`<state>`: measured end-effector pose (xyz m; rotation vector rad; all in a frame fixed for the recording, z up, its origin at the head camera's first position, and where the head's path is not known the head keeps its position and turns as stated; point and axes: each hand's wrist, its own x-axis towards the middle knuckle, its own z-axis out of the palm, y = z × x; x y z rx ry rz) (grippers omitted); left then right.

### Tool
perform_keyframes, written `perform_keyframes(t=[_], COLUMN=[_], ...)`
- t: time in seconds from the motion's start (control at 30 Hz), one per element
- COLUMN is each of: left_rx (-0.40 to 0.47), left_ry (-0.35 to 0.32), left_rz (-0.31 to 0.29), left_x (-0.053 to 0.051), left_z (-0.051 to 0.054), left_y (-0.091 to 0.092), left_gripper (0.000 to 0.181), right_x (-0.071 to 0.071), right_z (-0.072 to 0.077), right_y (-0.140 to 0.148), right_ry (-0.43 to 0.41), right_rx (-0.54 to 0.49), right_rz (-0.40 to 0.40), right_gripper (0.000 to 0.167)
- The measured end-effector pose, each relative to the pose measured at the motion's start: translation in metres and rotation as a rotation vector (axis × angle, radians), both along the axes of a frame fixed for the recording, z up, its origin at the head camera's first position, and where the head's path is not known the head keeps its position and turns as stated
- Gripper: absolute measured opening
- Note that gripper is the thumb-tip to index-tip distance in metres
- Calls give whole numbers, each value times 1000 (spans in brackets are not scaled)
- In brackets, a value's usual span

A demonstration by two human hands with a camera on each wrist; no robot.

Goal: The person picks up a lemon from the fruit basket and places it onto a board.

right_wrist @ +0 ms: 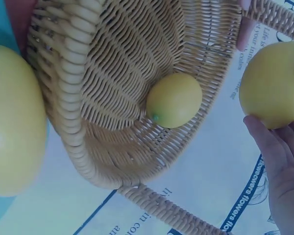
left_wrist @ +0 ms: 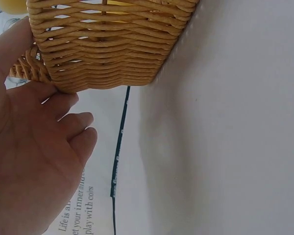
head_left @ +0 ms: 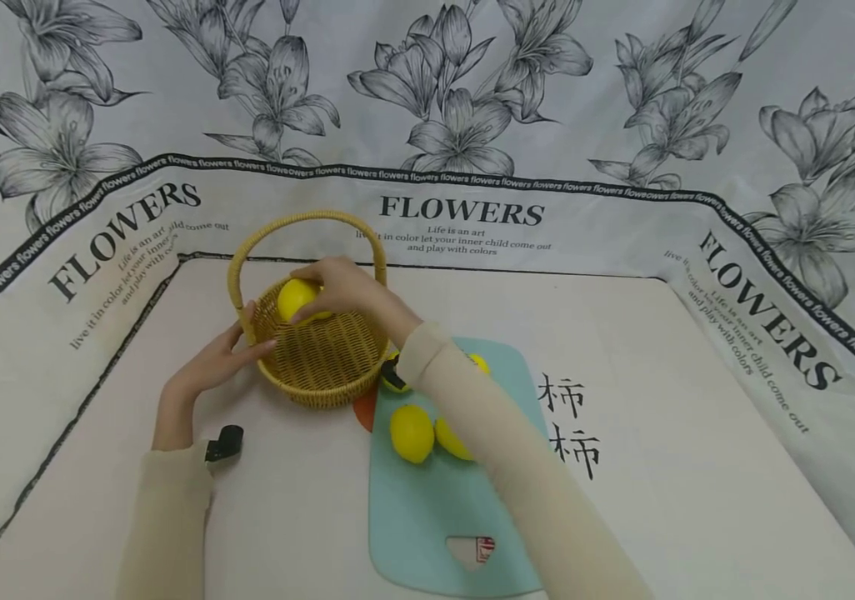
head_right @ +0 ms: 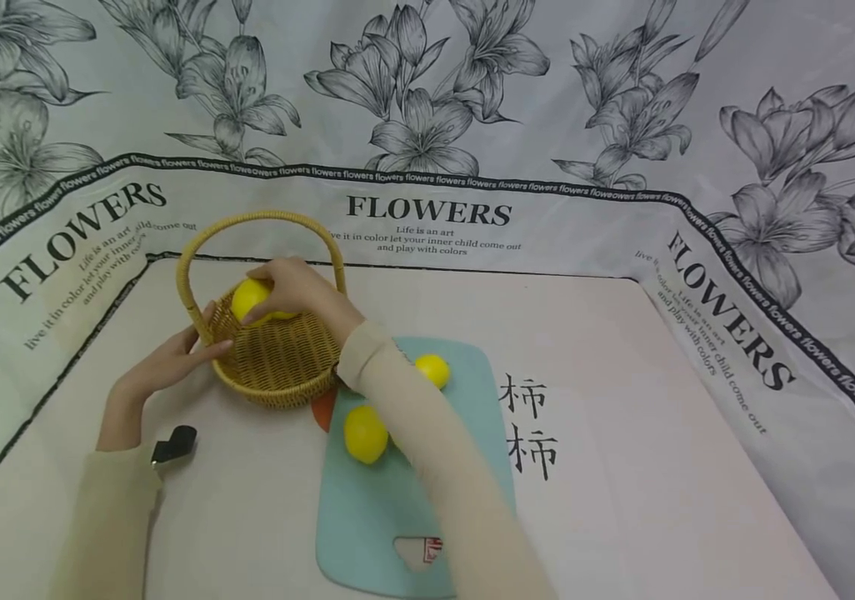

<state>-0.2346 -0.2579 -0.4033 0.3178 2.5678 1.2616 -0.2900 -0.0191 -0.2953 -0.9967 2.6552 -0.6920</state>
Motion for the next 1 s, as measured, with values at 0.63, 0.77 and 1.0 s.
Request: perform_keyframes(t=[0.63, 0.77, 1.0], left_rx=[-5, -6, 11], left_ry=[3, -3, 10], left_rz=[6, 8, -2], left_x=[0, 2, 1], left_z=[0, 1, 0], left_y=[1, 1, 1], left_gripper=[88, 89, 88], right_x=[43, 54, 74], right_z=[3, 2, 3], right_y=[35, 45, 65], right_ry=[87, 77, 73], right_rx=[-163, -208, -273], right_rz=[-49, -96, -143], right_gripper=[78, 80, 79])
